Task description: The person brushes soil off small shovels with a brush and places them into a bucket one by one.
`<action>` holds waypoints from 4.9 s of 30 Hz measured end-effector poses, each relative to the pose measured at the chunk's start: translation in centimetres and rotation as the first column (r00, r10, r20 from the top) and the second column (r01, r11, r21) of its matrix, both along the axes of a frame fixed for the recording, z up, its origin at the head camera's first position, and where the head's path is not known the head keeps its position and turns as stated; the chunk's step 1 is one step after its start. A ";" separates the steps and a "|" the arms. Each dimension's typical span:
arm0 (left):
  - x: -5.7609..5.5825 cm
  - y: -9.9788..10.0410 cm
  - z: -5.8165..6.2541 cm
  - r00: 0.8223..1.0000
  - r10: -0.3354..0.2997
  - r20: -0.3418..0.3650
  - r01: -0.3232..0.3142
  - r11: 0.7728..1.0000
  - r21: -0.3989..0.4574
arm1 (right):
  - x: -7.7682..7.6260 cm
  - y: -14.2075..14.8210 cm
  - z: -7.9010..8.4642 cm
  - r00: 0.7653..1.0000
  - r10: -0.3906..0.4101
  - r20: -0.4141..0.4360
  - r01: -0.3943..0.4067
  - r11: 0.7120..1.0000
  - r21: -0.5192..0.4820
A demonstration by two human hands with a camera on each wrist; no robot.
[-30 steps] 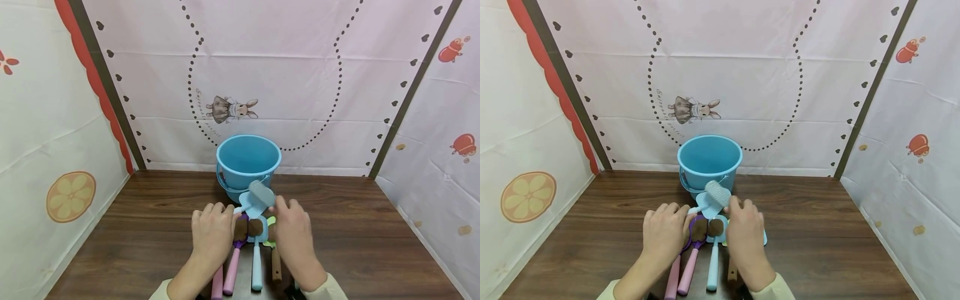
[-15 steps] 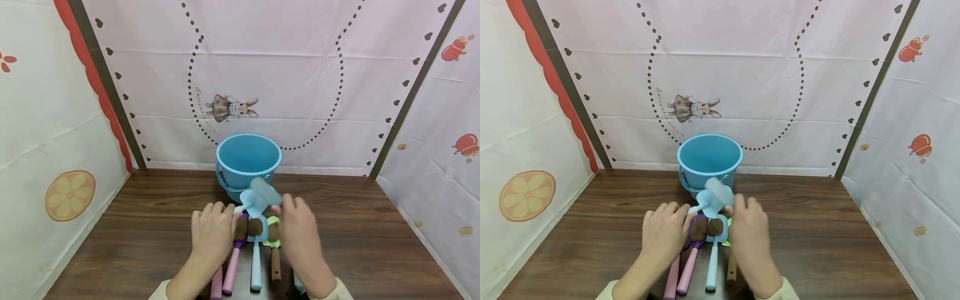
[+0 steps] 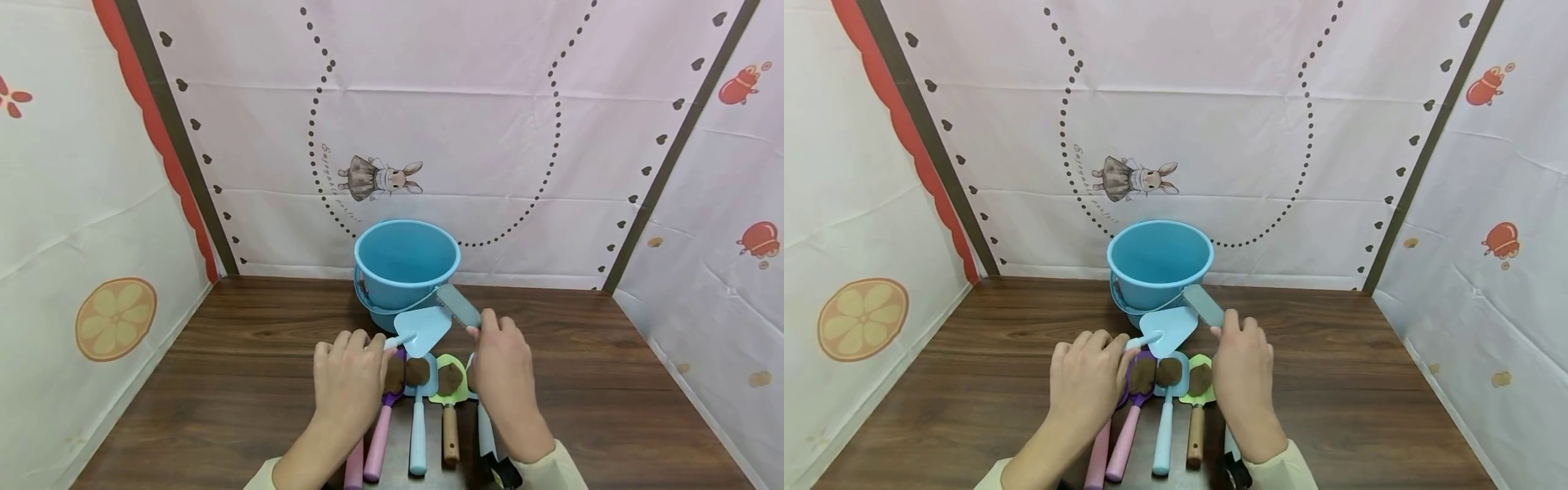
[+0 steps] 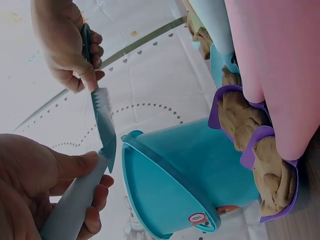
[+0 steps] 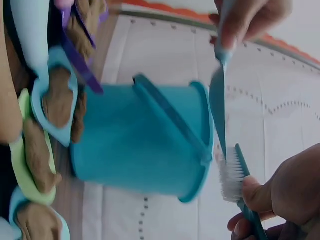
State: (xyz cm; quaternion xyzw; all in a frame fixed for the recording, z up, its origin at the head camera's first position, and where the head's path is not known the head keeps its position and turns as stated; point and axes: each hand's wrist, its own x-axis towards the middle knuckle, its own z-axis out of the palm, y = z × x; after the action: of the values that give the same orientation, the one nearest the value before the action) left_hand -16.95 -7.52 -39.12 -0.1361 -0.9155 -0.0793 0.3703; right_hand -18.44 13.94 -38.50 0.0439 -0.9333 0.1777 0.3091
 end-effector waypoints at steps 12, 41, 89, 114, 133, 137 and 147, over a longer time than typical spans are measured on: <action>-0.3 -0.2 -0.1 1.000 0.004 -0.031 -0.004 1.000 0.009 | 2.5 -4.2 0.0 0.975 0.221 -0.004 -0.220 0.974 0.062; -0.3 -0.4 0.1 0.990 -0.072 -0.120 0.075 0.997 0.016 | -0.2 2.2 0.8 0.999 -0.038 -0.018 0.036 0.997 -0.063; -2.9 -2.7 -0.2 -0.011 -1.000 -0.011 -0.486 -0.004 0.874 | 3.8 -3.9 1.2 0.971 0.137 -0.193 -0.116 0.986 0.117; -2.6 -2.6 -0.2 -0.030 -0.998 0.049 -0.476 0.057 0.878 | 2.9 -2.1 1.8 0.986 0.064 -0.153 -0.062 0.998 0.021; -2.4 -2.4 -0.1 -0.080 -0.995 0.061 -0.461 0.092 0.883 | 2.0 -0.1 1.7 0.993 -0.047 -0.110 0.048 0.999 0.004; -2.5 -2.5 0.0 -0.067 -0.997 0.047 -0.471 0.073 0.879 | 3.2 -1.9 1.9 0.992 0.042 -0.119 -0.033 0.997 0.072; -2.5 -2.8 0.3 -0.066 -0.997 0.047 -0.431 0.071 0.899 | 2.9 -2.4 1.4 0.984 0.085 -0.159 -0.071 0.993 0.090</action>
State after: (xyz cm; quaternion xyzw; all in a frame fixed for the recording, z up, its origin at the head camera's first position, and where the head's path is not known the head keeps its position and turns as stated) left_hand -19.50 -10.31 -38.82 -0.1334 -0.4816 -0.7754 -0.3861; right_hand -15.50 11.58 -37.09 0.1077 -0.9091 0.1463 0.3749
